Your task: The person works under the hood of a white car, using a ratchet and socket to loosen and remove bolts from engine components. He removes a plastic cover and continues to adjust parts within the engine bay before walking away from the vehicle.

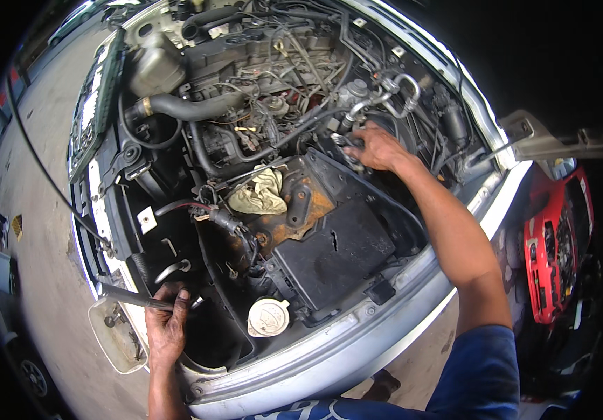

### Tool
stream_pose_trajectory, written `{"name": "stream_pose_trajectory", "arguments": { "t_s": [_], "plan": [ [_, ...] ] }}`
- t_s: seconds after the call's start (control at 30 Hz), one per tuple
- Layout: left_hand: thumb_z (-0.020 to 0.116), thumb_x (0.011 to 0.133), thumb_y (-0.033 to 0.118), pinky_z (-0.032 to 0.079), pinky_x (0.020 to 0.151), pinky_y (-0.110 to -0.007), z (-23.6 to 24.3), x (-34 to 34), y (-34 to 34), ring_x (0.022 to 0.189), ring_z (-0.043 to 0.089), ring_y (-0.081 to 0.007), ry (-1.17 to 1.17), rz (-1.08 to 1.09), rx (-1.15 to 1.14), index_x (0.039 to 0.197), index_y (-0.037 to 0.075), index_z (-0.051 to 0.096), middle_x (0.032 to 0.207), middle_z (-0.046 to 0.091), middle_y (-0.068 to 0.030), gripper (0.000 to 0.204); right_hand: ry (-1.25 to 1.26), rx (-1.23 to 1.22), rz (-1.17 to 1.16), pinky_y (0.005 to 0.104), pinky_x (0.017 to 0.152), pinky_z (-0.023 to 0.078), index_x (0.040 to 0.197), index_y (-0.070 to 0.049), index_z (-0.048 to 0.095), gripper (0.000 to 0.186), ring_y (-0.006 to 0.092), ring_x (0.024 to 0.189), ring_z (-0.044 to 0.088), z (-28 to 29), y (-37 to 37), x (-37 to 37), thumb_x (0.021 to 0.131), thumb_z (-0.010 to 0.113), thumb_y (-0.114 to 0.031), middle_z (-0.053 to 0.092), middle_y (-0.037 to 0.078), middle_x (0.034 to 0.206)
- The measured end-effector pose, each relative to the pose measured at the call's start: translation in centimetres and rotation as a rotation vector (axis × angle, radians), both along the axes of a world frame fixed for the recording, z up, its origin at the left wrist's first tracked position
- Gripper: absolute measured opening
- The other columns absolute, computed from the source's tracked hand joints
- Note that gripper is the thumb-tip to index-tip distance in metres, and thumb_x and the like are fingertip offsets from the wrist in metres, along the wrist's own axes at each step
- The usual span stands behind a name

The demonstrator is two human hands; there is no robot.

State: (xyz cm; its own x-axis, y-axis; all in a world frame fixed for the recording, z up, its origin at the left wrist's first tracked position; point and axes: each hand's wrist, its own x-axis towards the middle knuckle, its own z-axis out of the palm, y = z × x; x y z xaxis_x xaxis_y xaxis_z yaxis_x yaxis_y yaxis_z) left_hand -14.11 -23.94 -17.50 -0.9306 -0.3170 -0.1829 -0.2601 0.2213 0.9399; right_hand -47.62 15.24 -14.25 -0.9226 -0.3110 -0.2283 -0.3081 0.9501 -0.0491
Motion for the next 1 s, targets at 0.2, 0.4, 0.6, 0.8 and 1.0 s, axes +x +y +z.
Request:
{"name": "stream_pose_trajectory", "arguments": {
  "t_s": [0.2, 0.4, 0.6, 0.8, 1.0],
  "plan": [
    [0.062, 0.104, 0.022, 0.048, 0.08, -0.028, -1.3, -0.6, -0.3, 0.088, 0.058, -0.0125, 0.006, 0.021, -0.132, 0.113, -0.005, 0.065, 0.095, 0.066, -0.0063, 0.029, 0.035, -0.156, 0.037, 0.0469, 0.113, 0.041, 0.144, -0.013, 0.055, 0.054, 0.0399, 0.129, 0.053, 3.2, -0.4, 0.7, 0.1, 0.059, -0.044, 0.055, 0.021, 0.137],
    [0.058, 0.105, 0.033, 0.046, 0.092, -0.032, -2.0, -0.1, -0.7, 0.097, 0.06, -0.017, 0.201, 0.034, -0.138, 0.122, -0.002, 0.066, 0.105, 0.068, -0.0096, 0.04, 0.527, -0.249, 0.005, 0.0444, 0.092, 0.054, 0.123, -0.008, 0.07, 0.033, 0.0365, 0.101, 0.069, 9.9, 2.4, 15.9, 0.095, 0.067, -0.027, 0.072, 0.017, 0.113],
    [0.053, 0.105, 0.034, 0.053, 0.078, -0.029, 4.4, 1.2, 3.5, 0.088, 0.066, -0.0141, 0.466, -0.007, 0.081, 0.117, 0.002, 0.07, 0.103, 0.073, -0.0085, 0.038, 0.682, -0.706, -0.124, 0.0352, 0.08, 0.055, 0.114, -0.007, 0.074, 0.026, 0.0272, 0.091, 0.071, 10.6, 2.0, 38.7, 0.089, 0.073, -0.012, 0.073, 0.011, 0.101],
    [0.056, 0.106, 0.028, 0.045, 0.046, -0.033, 12.0, 6.8, 14.5, 0.049, 0.061, -0.0173, 0.34, -0.725, -0.213, 0.101, 0.001, 0.063, 0.06, 0.061, -0.0063, 0.028, -0.027, -1.513, -0.148, 0.0453, 0.096, 0.057, 0.158, -0.013, 0.034, 0.079, 0.0316, 0.124, 0.057, 6.6, -3.4, 48.4, 0.094, 0.071, -0.041, 0.043, 0.017, 0.148],
    [0.055, 0.105, 0.017, 0.056, 0.065, -0.041, 11.6, 12.7, 27.7, 0.071, 0.072, -0.0358, 0.463, -1.017, -0.031, 0.121, -0.004, 0.062, 0.087, 0.07, -0.0248, 0.027, 0.127, -1.918, -0.467, 0.0346, 0.104, 0.043, 0.15, 0.0, 0.034, 0.053, 0.0183, 0.119, 0.053, 2.9, 2.0, 52.5, 0.11, 0.044, -0.034, 0.055, 0.012, 0.128]
  ]
}}
